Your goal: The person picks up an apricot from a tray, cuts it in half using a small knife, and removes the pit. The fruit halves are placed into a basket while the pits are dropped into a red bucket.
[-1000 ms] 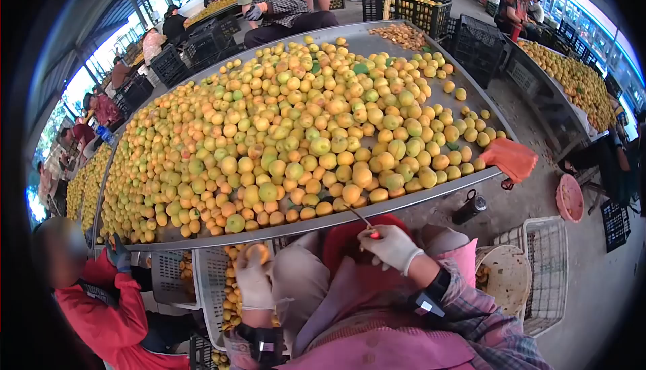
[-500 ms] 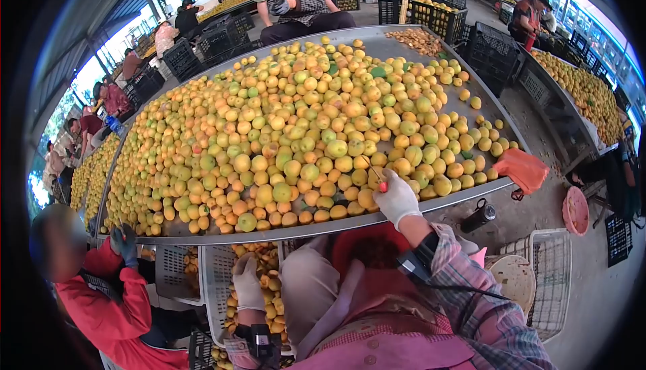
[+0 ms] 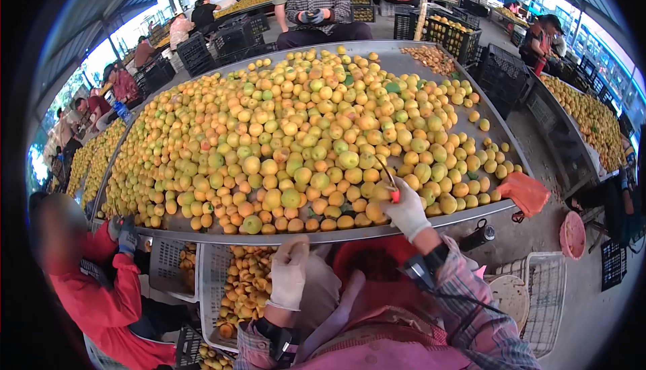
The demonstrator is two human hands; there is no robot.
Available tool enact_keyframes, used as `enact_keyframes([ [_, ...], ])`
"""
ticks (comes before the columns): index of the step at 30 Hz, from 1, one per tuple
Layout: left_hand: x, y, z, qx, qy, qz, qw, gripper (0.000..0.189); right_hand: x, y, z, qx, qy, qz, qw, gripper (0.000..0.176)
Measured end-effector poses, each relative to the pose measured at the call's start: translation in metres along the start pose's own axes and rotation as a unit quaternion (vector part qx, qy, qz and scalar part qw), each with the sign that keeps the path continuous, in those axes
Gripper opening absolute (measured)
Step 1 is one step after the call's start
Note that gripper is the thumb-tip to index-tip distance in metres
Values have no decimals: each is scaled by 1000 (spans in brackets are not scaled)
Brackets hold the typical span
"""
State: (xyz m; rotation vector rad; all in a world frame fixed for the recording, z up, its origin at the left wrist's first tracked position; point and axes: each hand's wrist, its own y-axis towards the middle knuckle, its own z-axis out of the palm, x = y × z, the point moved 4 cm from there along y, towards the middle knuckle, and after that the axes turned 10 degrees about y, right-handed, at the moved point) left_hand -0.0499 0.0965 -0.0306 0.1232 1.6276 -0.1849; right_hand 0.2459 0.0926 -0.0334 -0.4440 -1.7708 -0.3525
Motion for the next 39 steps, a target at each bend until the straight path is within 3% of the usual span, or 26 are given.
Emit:
enact_keyframes([
  [1,-4,-2,6,22,-33,-7,999,17,19,-16,1,76,125,71,987,55],
  [4,-20,-10,34,118,-99,-63,986,34,67,-67,2,164,213,61,961,58],
  [5,-32,-15,48,175,-147,-101,968,45,72,-77,3,197,209,51,957,62],
  [6,-42,-19,55,174,-146,-103,968,45,76,-87,5,220,231,62,946,63],
  [8,-59,-29,73,277,-208,-85,934,54,75,-103,5,267,215,62,937,64],
  [12,-67,-32,76,283,-41,-1,958,61,77,-118,0,266,309,94,908,64],
  [13,-77,-36,75,284,-41,-1,958,61,81,-122,0,265,309,94,908,64],
  [15,-96,-42,73,289,98,-67,950,64,93,-130,0,242,308,72,917,66],
  [16,-91,-43,74,290,98,-69,949,64,85,-131,3,241,308,74,917,66],
  [18,-75,-43,77,276,21,-29,960,58,74,-130,7,233,302,-49,923,66],
  [19,-65,-43,80,279,21,-30,960,58,74,-132,4,230,303,-48,924,66],
  [21,-54,-46,85,289,-159,-56,943,49,71,-139,3,271,382,51,882,64],
  [25,-51,-49,86,272,-153,-69,948,46,65,-138,-1,271,362,65,889,62],
  [27,-51,-49,86,320,-149,-96,931,48,67,-138,-2,281,330,67,899,66],
  [31,-51,-54,79,318,-181,-117,923,48,80,-144,-9,282,318,86,901,71],
  [34,-57,-56,82,353,-154,-99,918,45,78,-147,-9,301,315,75,897,73],
  [36,-59,-54,81,310,63,34,948,40,67,-146,-3,283,336,48,897,72],
  [37,-56,-53,83,311,63,35,948,40,65,-146,-2,282,336,48,897,72],
  [39,-43,-53,85,303,-64,-81,947,38,63,-145,-1,269,345,49,898,72],
])
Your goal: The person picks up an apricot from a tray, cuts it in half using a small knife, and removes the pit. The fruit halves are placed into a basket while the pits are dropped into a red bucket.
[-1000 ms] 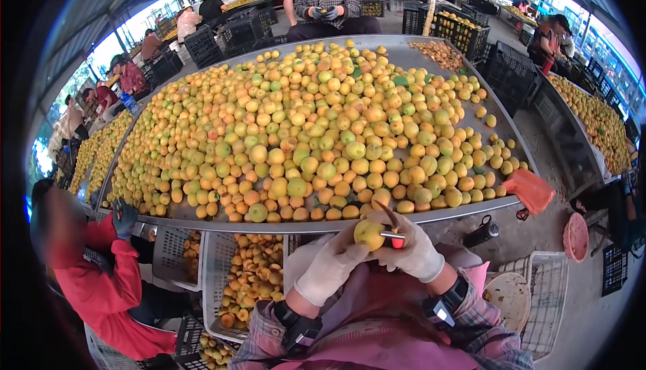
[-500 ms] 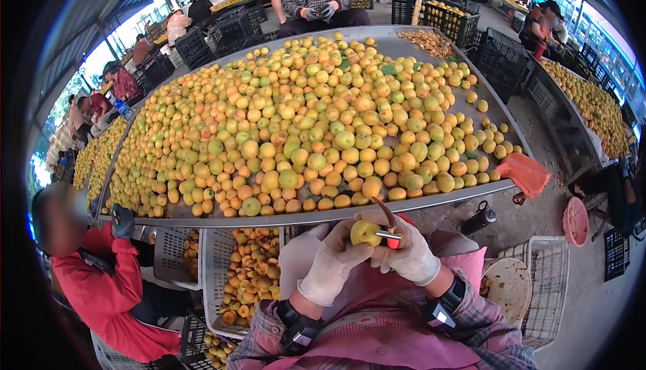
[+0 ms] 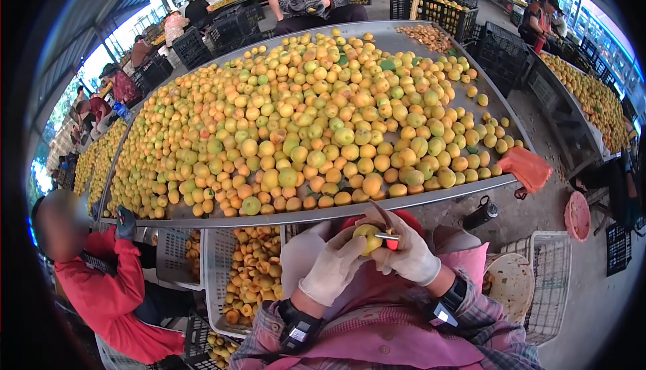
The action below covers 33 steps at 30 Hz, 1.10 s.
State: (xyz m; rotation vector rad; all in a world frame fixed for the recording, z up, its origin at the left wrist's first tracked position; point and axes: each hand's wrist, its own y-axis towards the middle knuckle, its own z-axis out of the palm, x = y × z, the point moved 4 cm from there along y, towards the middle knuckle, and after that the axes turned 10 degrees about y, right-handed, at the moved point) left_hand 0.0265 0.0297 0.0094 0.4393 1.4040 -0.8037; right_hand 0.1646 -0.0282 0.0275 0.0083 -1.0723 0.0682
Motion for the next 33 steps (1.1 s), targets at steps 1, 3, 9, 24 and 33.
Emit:
enact_keyframes([
  [1,3,1,-2,2,2,-1,1000,38,2,0,1,-2,1,-2,1000,72],
  [3,11,0,-1,44,-218,-66,973,36,2,-1,1,-45,22,30,998,73],
  [9,11,2,7,-24,-208,-16,978,44,-19,8,-7,-85,-93,-90,988,67],
  [24,9,-4,1,66,-163,-9,984,49,-16,-2,-11,-55,-5,68,996,54],
  [33,29,4,-25,-19,-274,18,961,54,-18,-16,-22,-152,-21,37,987,36],
])
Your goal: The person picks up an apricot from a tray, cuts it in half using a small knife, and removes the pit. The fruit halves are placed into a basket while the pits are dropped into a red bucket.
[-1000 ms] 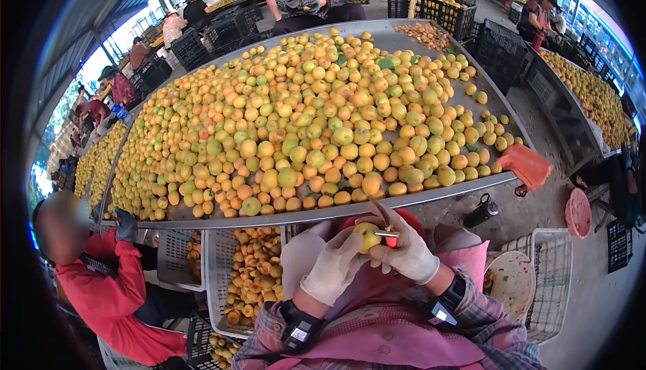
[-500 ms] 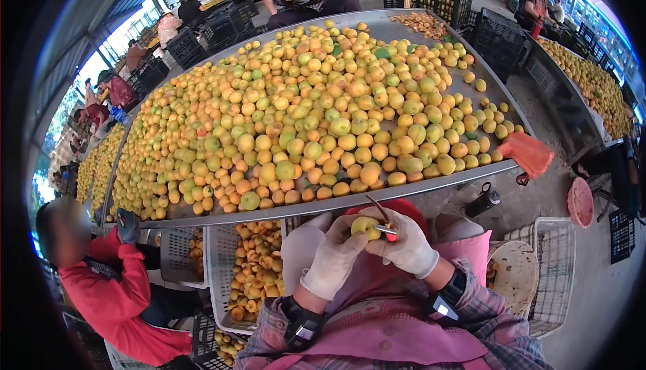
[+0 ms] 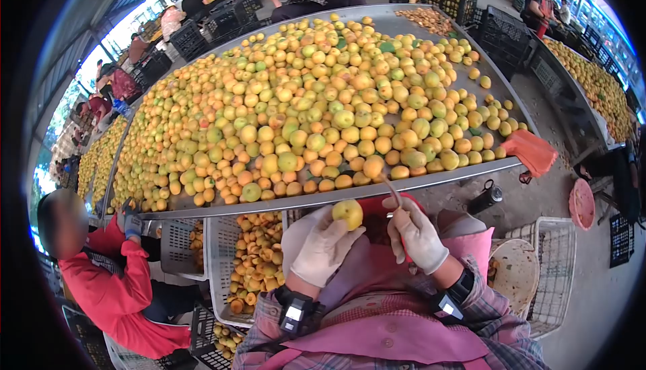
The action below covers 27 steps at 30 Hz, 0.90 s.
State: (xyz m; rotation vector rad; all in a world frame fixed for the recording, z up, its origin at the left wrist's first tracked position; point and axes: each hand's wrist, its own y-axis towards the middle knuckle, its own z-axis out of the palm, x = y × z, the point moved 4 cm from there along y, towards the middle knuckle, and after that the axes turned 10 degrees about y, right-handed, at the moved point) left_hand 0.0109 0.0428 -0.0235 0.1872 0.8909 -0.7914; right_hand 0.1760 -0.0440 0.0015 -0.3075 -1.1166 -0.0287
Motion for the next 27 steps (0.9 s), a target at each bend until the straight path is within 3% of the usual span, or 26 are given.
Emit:
enact_keyframes([
  [3,-6,-1,9,48,-24,-30,998,50,-1,-6,2,37,-18,47,998,35],
  [6,-2,2,6,54,0,-26,998,54,-5,-7,4,61,-73,-43,995,44],
  [10,5,4,13,37,-32,-27,998,55,-6,-3,9,78,-112,-88,987,47],
  [12,3,3,21,29,-15,-32,999,55,-14,1,6,69,-237,-197,949,50],
  [20,18,11,15,39,15,-16,999,50,-21,0,1,30,-298,-190,935,52],
  [27,9,7,23,8,195,-6,981,51,-23,1,-4,32,-350,-143,925,55],
])
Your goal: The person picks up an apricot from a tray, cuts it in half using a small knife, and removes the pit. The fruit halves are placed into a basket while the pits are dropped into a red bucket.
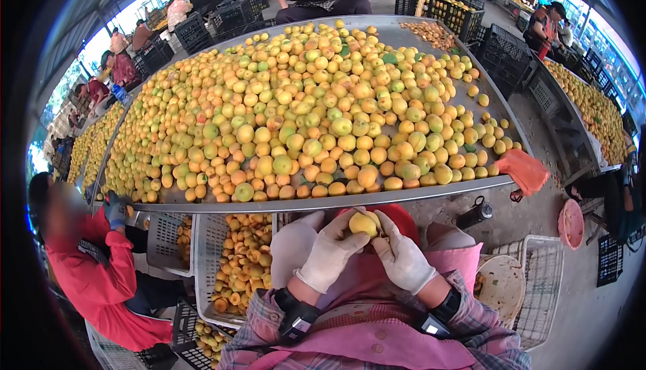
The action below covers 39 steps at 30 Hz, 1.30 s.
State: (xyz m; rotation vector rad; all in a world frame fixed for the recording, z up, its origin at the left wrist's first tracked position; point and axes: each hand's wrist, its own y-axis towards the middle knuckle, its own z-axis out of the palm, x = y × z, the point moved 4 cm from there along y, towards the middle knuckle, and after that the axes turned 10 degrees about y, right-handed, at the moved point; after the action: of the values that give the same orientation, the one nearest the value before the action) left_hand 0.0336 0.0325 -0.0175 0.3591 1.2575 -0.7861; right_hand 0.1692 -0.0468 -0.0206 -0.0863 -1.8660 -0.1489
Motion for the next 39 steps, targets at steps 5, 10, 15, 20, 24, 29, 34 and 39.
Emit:
enact_keyframes([
  [5,-9,-5,7,-11,41,-4,999,49,8,4,6,-34,41,-81,995,59],
  [10,0,1,19,1,-193,23,981,45,26,0,2,-68,-34,-46,996,65],
  [15,-22,3,13,-59,51,56,995,38,35,7,-12,-43,-57,-93,993,63],
  [20,-49,2,14,-65,324,107,938,35,31,10,-12,13,-79,-68,994,62],
  [24,-24,1,12,-108,138,77,982,38,29,10,-2,-76,-49,-146,985,63],
  [29,-18,-1,20,-61,-55,12,997,39,34,9,-9,-75,-36,-171,982,62],
  [34,-87,-9,32,-100,521,153,834,47,48,8,-23,-11,-50,-106,993,60],
  [39,-45,-2,21,-67,252,93,961,56,40,11,-15,-34,9,-162,986,55],
])
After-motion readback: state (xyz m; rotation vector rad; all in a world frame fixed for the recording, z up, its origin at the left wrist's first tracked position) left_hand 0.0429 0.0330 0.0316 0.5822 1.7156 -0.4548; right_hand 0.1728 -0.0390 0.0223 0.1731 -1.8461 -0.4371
